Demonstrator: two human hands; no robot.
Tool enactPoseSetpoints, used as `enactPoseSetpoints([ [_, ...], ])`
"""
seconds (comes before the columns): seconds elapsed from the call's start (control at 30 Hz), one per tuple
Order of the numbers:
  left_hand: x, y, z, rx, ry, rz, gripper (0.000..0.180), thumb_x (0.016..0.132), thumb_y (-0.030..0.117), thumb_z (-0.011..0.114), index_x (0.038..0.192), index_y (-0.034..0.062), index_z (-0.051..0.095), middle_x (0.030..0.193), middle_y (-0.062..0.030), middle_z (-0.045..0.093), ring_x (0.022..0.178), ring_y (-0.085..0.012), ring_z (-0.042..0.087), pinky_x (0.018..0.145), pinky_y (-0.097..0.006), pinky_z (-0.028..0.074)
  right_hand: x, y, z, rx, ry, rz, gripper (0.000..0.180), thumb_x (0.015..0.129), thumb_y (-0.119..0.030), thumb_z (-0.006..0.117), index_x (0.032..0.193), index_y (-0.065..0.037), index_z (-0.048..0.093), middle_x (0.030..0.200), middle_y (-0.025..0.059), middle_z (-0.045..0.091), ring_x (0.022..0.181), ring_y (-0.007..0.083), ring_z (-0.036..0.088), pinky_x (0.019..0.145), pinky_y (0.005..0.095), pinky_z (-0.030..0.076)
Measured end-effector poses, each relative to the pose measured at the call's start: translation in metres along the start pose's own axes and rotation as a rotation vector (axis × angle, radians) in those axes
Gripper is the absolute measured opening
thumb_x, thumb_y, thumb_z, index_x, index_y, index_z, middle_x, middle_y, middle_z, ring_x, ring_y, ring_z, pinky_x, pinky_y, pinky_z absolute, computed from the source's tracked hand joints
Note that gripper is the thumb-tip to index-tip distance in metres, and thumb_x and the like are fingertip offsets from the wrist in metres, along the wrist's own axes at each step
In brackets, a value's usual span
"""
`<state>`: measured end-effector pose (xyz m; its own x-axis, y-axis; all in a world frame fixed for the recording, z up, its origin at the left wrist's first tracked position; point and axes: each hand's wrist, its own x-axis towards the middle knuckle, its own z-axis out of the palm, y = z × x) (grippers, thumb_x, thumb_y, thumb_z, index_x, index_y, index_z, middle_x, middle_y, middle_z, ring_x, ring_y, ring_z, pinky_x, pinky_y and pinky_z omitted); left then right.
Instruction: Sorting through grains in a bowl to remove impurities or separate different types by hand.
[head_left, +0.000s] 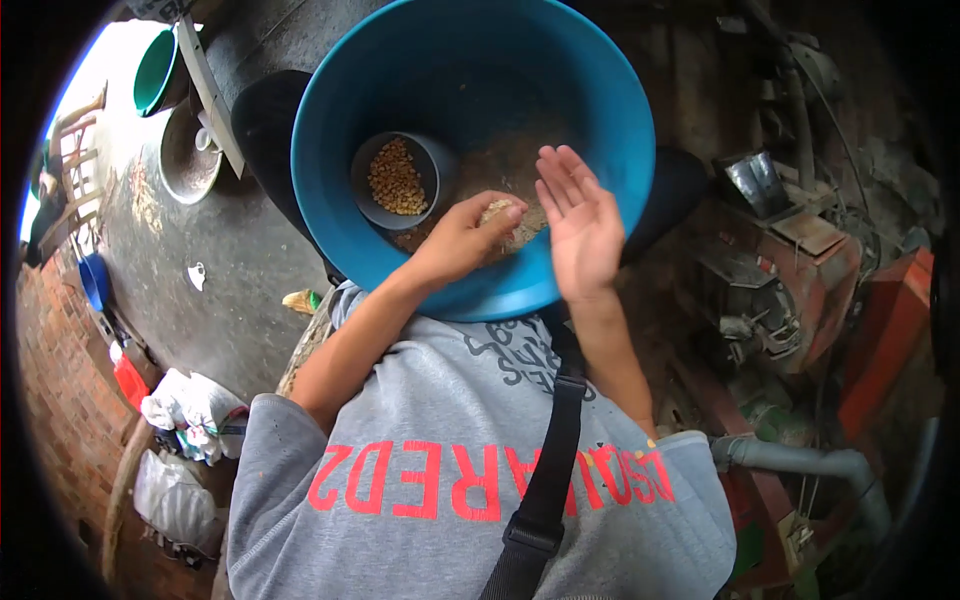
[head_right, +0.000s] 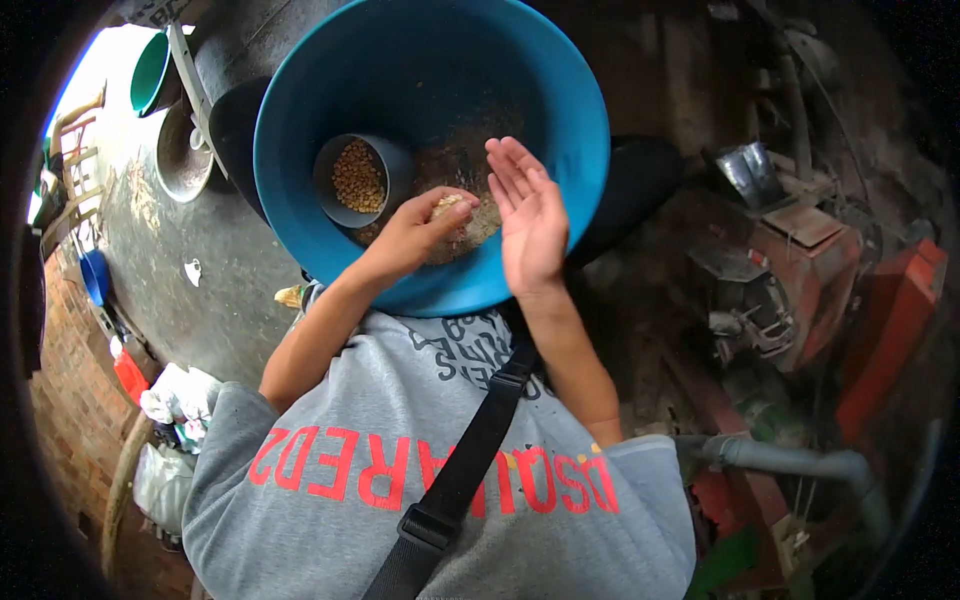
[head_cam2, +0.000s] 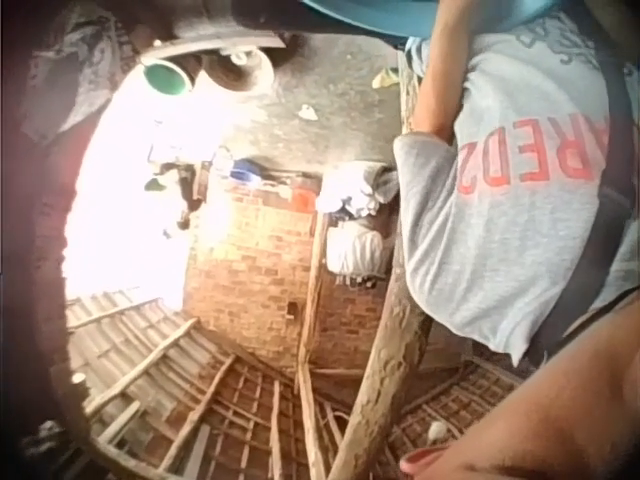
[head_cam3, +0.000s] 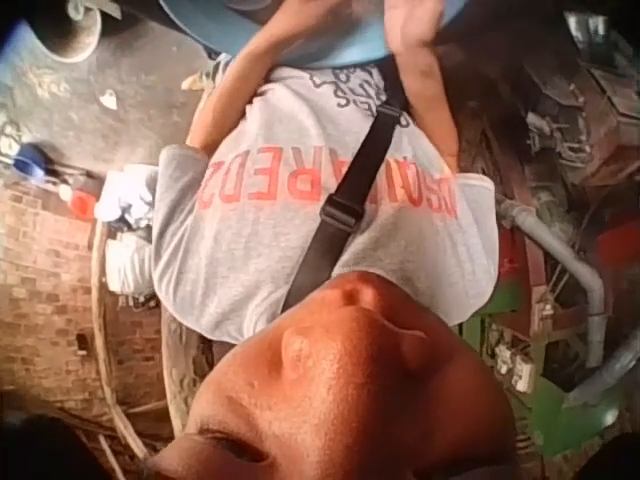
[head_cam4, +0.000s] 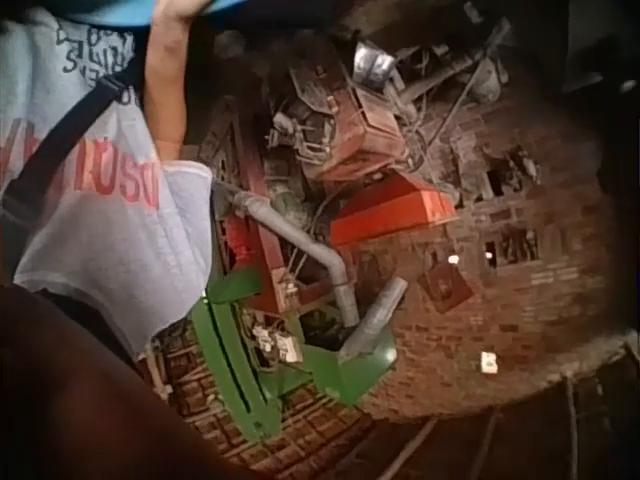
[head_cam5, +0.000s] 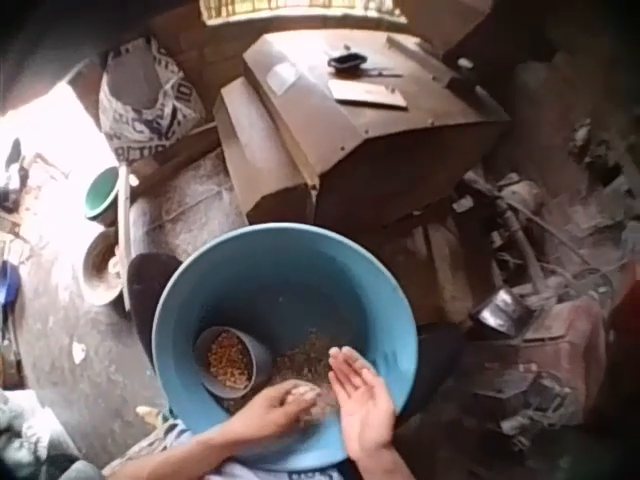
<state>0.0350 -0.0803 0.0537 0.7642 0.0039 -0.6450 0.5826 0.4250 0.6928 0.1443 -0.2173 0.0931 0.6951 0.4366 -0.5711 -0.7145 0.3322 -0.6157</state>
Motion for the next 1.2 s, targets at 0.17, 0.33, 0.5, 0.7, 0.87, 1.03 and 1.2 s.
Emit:
enactPoseSetpoints([
  [0.17, -0.008, 0.029, 0.02, -0.341, -0.095, 0.028, 0.04, 0.108, 0.03, 0.059, 0.137, 0.0025, 0.06, 0.121, -0.0044, 0.067, 0.114, -0.0114, 0.062, 0.099, -0.028, 0.05, 0.015, 0.011, -0.001, 0.228, 0.016, 0.253, 0.048, 0.105, -0.03, 0.039, 0.137, 0.001, 0.057, 0.139, 0.0178, 0.062, 0.133, 0.033, 0.056, 0.116, 0.0448, 0.042],
  [0.33, -0.028, 0.055, 0.034, -0.597, -0.126, 0.008, 0.054, 0.11, 0.033, 0.049, 0.156, 0.0048, 0.042, 0.154, -0.0088, 0.049, 0.141, -0.0182, 0.048, 0.118, -0.038, 0.038, 0.027, 0.019, -0.008, 0.362, -0.03, 0.385, 0.045, 0.107, -0.031, 0.036, 0.132, -0.001, 0.059, 0.136, 0.0167, 0.064, 0.129, 0.0336, 0.058, 0.113, 0.0491, 0.046],
  [0.5, -0.044, 0.081, 0.023, -0.712, -0.17, 0.011, 0.056, 0.113, 0.036, 0.038, 0.162, 0.0087, 0.034, 0.165, -0.0085, 0.034, 0.151, -0.0233, 0.036, 0.125, -0.048, 0.03, 0.03, 0.011, -0.005, 0.42, -0.093, 0.366, 0.045, 0.109, -0.026, 0.035, 0.141, 0.0, 0.053, 0.146, 0.0165, 0.057, 0.137, 0.0339, 0.052, 0.118, 0.0497, 0.04],
  [0.7, -0.041, 0.076, 0.01, -0.17, 0.001, 0.134, 0.049, 0.11, 0.023, 0.052, 0.156, 0.0093, 0.045, 0.149, -0.011, 0.054, 0.132, -0.0228, 0.058, 0.105, -0.04, 0.052, 0.031, 0.019, -0.017, 0.468, -0.102, 0.355, 0.05, 0.107, -0.025, 0.036, 0.15, -0.001, 0.044, 0.15, 0.0181, 0.053, 0.139, 0.0327, 0.05, 0.119, 0.0475, 0.038],
  [0.87, -0.023, 0.077, 0.004, 0.708, 0.153, 0.495, 0.022, 0.097, 0.011, 0.069, 0.117, 0.0018, 0.072, 0.099, -0.0119, 0.069, 0.081, -0.0214, 0.071, 0.07, -0.032, 0.057, 0.021, 0.005, -0.005, 0.416, -0.055, 0.339, 0.05, 0.104, -0.017, 0.038, 0.149, 0.004, 0.044, 0.15, 0.0217, 0.052, 0.144, 0.0334, 0.045, 0.122, 0.0483, 0.035],
  [1.03, -0.007, 0.068, 0.007, 0.725, 0.256, 0.615, 0.024, 0.096, 0.012, 0.073, 0.119, 0.0046, 0.073, 0.102, -0.0112, 0.069, 0.084, -0.0218, 0.072, 0.071, -0.03, 0.057, 0.02, 0.007, -0.009, 0.353, -0.153, 0.397, 0.051, 0.106, -0.024, 0.034, 0.146, 0.004, 0.05, 0.144, 0.0191, 0.058, 0.134, 0.031, 0.055, 0.118, 0.0451, 0.041],
  [1.2, -0.003, 0.062, 0.001, 0.778, 0.263, 0.674, 0.022, 0.094, 0.008, 0.075, 0.115, 0.0047, 0.074, 0.103, -0.0113, 0.071, 0.085, -0.0223, 0.072, 0.071, -0.03, 0.057, 0.018, 0.008, -0.006, 0.269, -0.159, 0.424, 0.051, 0.106, -0.025, 0.035, 0.143, 0.004, 0.055, 0.137, 0.0173, 0.064, 0.127, 0.0295, 0.061, 0.115, 0.043, 0.044],
])
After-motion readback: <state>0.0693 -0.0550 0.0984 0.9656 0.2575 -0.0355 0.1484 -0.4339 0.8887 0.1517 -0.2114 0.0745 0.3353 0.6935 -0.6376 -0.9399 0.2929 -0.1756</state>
